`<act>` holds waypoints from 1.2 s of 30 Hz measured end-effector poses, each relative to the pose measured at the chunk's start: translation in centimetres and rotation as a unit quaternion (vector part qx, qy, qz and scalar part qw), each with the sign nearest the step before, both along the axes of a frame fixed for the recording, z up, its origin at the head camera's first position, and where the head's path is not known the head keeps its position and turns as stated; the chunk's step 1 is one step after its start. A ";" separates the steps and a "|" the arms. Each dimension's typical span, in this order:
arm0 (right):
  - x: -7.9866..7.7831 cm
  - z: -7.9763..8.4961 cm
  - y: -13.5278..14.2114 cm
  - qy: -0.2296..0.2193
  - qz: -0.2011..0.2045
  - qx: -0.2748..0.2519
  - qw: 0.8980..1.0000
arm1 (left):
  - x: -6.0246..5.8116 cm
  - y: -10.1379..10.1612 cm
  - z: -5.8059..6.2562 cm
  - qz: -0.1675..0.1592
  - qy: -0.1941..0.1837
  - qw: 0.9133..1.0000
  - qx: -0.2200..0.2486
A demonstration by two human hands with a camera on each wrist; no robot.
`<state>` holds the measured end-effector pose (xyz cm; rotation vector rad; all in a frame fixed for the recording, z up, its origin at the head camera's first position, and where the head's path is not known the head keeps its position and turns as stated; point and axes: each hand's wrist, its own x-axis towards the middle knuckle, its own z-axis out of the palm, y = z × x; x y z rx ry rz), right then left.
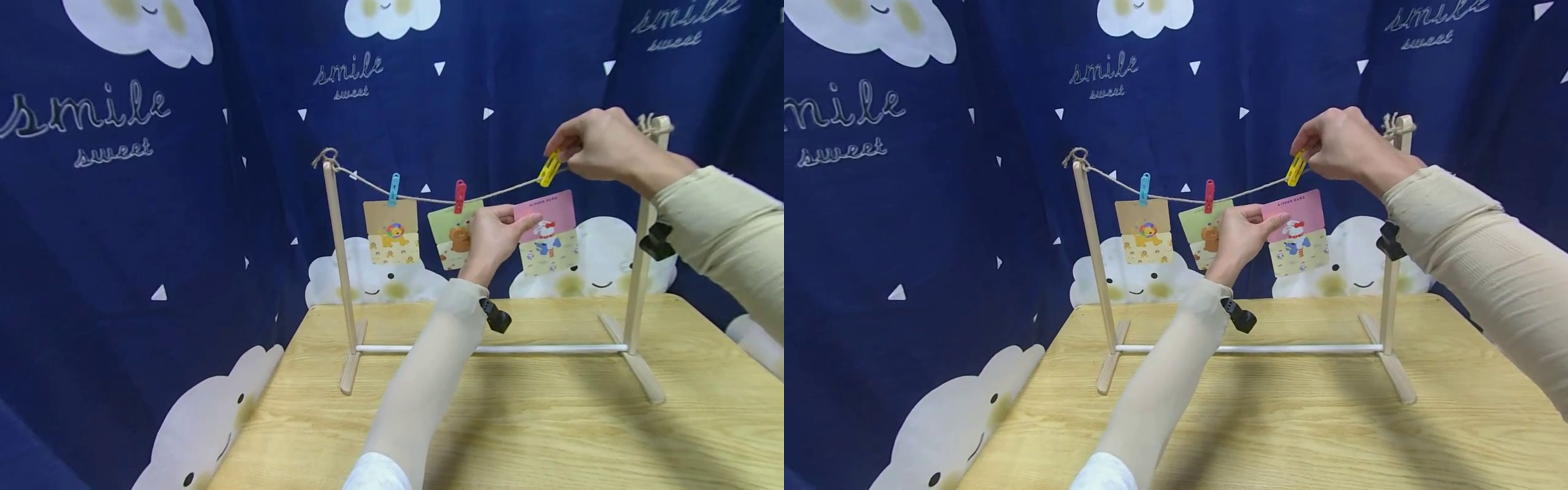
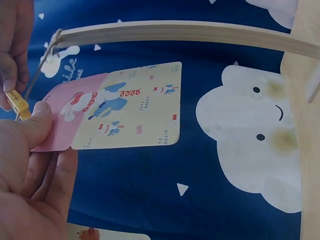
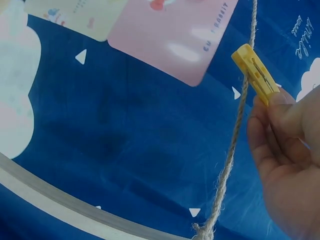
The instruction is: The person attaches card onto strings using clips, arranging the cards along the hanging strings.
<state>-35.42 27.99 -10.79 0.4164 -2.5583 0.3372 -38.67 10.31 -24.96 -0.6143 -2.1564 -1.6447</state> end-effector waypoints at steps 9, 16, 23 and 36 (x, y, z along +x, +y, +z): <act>0.1 -0.1 0.0 -0.001 0.010 0.023 1.000 | 0.0 0.4 0.6 0.010 0.007 1.000 0.002; 0.2 -0.1 0.0 -0.002 0.015 0.045 0.999 | -0.1 0.5 0.7 0.013 0.021 1.000 -0.005; 0.1 -0.1 -0.3 -0.008 0.018 0.057 0.998 | -0.2 0.4 0.9 0.007 0.038 0.999 -0.002; 0.2 0.0 -0.7 -0.045 0.005 0.060 0.997 | -0.2 -0.1 1.1 -0.010 0.042 0.999 0.010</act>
